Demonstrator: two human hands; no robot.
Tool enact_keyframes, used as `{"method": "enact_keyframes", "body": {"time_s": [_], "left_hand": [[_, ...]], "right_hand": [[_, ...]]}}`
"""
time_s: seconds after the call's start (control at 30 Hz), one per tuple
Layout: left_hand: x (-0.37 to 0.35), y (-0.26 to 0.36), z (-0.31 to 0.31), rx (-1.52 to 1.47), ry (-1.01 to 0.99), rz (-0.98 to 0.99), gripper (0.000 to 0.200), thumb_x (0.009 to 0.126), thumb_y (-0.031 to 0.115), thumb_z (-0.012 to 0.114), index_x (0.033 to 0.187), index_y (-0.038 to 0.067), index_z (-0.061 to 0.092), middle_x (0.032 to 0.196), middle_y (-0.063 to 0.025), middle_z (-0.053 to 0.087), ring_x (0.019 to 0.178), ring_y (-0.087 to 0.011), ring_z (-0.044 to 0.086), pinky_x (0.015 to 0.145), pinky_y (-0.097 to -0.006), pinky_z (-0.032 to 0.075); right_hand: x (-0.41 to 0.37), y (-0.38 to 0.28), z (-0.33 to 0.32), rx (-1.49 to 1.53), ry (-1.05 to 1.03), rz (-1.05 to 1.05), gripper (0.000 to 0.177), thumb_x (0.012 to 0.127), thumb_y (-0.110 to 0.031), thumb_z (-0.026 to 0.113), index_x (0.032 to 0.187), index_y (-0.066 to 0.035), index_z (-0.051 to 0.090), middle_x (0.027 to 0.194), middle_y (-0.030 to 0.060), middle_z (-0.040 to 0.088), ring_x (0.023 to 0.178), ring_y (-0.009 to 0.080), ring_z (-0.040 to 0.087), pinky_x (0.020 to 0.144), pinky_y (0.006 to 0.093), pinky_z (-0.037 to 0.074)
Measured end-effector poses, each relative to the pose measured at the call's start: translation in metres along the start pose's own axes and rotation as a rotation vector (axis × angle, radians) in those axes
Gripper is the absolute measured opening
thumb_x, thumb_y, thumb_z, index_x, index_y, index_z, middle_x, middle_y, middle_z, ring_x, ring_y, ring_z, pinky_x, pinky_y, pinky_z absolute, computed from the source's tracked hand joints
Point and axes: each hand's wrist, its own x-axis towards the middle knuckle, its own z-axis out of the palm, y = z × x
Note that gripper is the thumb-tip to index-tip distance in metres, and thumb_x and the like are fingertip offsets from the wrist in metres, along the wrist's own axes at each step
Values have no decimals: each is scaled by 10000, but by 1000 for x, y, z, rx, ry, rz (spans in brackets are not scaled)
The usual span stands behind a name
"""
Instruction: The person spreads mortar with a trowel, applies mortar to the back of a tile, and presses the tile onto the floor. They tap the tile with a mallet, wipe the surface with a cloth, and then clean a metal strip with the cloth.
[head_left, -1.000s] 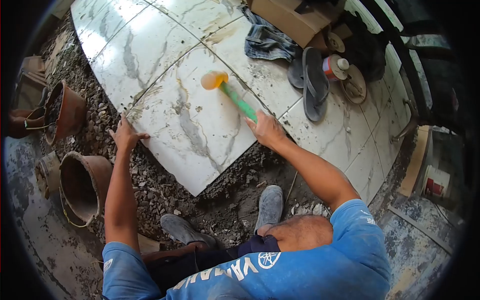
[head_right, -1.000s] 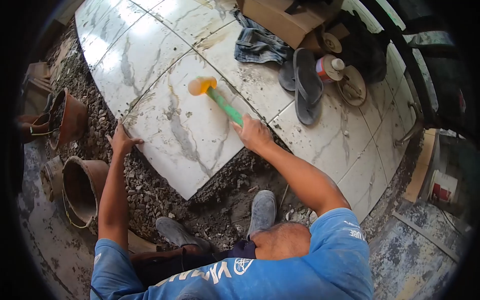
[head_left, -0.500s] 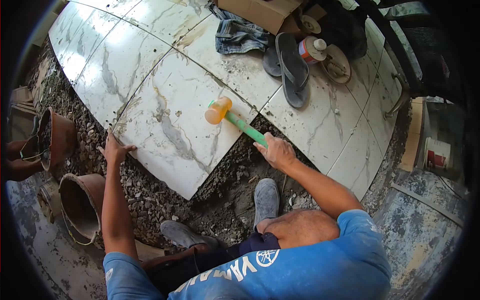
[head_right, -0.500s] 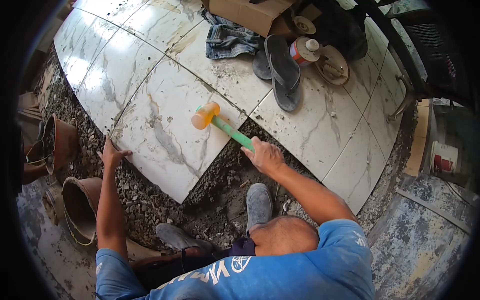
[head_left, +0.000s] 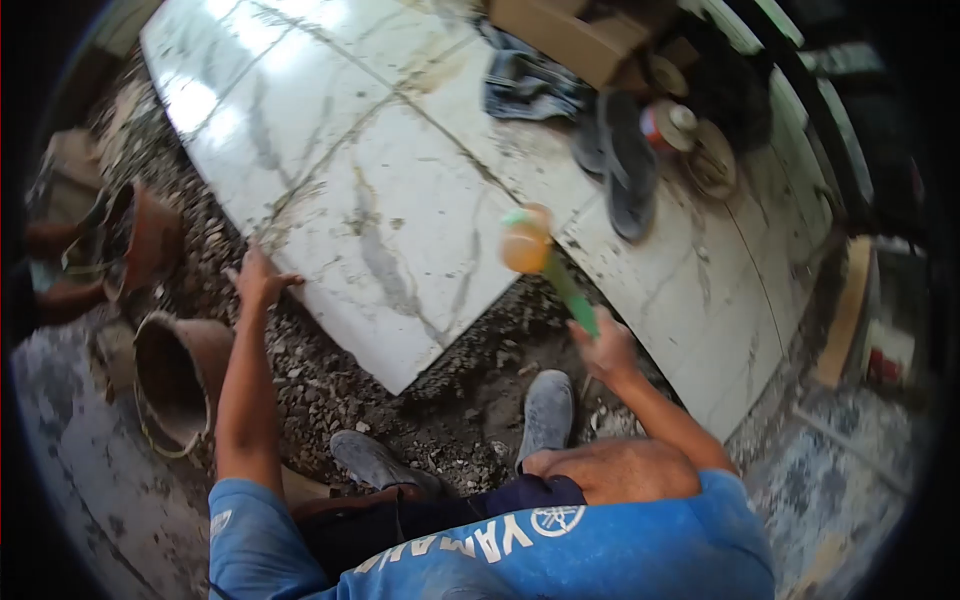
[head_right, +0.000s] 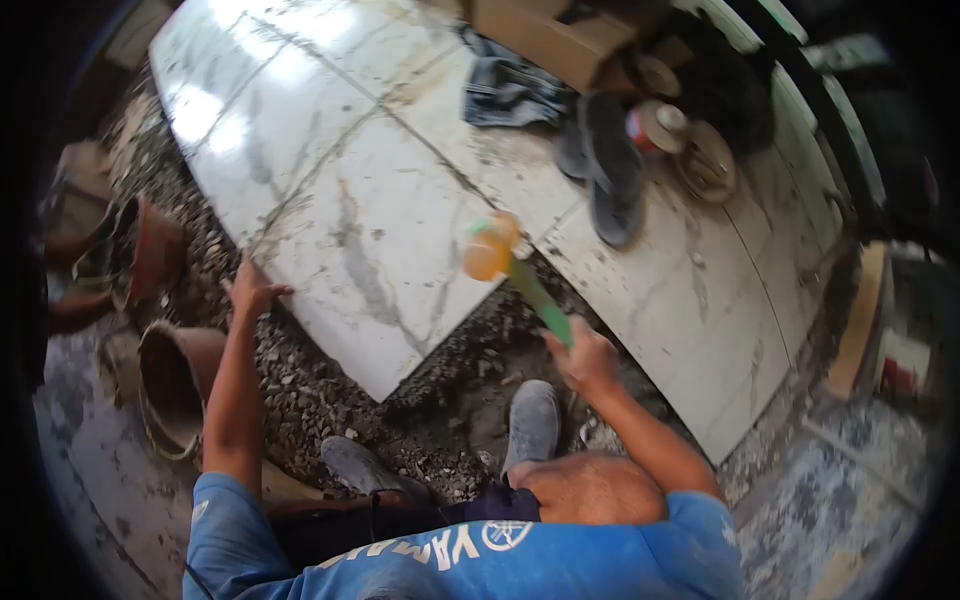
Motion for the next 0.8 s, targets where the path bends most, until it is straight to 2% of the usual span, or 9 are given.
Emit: {"method": "enact_keyframes", "body": {"time_s": [0.03,0.07,0.13,0.27,0.3,0.37,0.53,0.67,0.8], "left_hand": [[3,-4,4,46,8,-9,1269,467,376,924,1490,101,226,1425,-152,464,1338,-317,412,1118,-616,100],[3,-3,1,138,-28,-13,1372,450,529,890,1504,64,145,1389,-175,486,1310,-317,443,1116,-595,152],[0,0,-3,123,-31,-20,1401,433,513,907,1514,85,126,1401,-172,475,1338,-311,410,1128,-575,153],[-7,4,-12,47,-23,-31,1387,433,471,921,1514,83,143,1416,-181,463,1373,-305,364,1145,-541,133],[-8,2,-10,31,-18,-32,1388,434,466,922,1515,85,138,1422,-185,454,1376,-303,360,1146,-543,127],[-9,2,-9,11,-12,-38,1389,436,460,923,1516,88,133,1428,-188,445,1378,-302,357,1147,-545,121],[-10,-1,-6,-40,-12,-1,1382,460,434,923,1524,109,103,1489,-176,362,1418,-347,257,1149,-567,82],[-3,18,8,-28,14,80,1325,550,534,857,1532,137,61,1535,-170,278,1440,-384,171,1133,-613,44],[18,85,10,-35,1,220,1225,615,701,729,1533,174,112,1552,-141,255,1456,-352,131,1146,-595,-4]], "right_hand": [[-7,11,-3,19,75,6,440,891,-500,585,972,-68,563,717,211,622,694,448,615,567,492,476],[-13,28,-7,-17,106,69,437,880,-487,604,964,-59,576,723,226,617,714,461,610,594,493,474],[-23,71,-15,-39,237,147,442,875,-464,619,931,-26,583,724,248,607,717,480,592,613,524,454],[-50,161,-34,-289,370,313,475,893,-441,604,1014,18,587,841,278,627,797,482,595,680,527,452],[-52,166,-37,-288,372,290,475,893,-441,604,1014,18,587,841,278,627,797,482,595,680,527,452],[-61,176,-43,-414,389,481,500,909,-457,573,1045,24,575,888,285,635,826,473,603,712,526,457],[-56,210,-29,-437,346,591,553,915,-481,549,1121,32,557,949,280,642,868,466,609,745,514,468],[-51,217,-19,-442,370,585,565,913,-474,551,1160,34,542,1044,275,626,943,450,601,790,499,468],[-45,210,-21,-396,353,595,542,917,-445,558,1159,39,525,1102,272,595,993,439,582,817,491,462]]}}
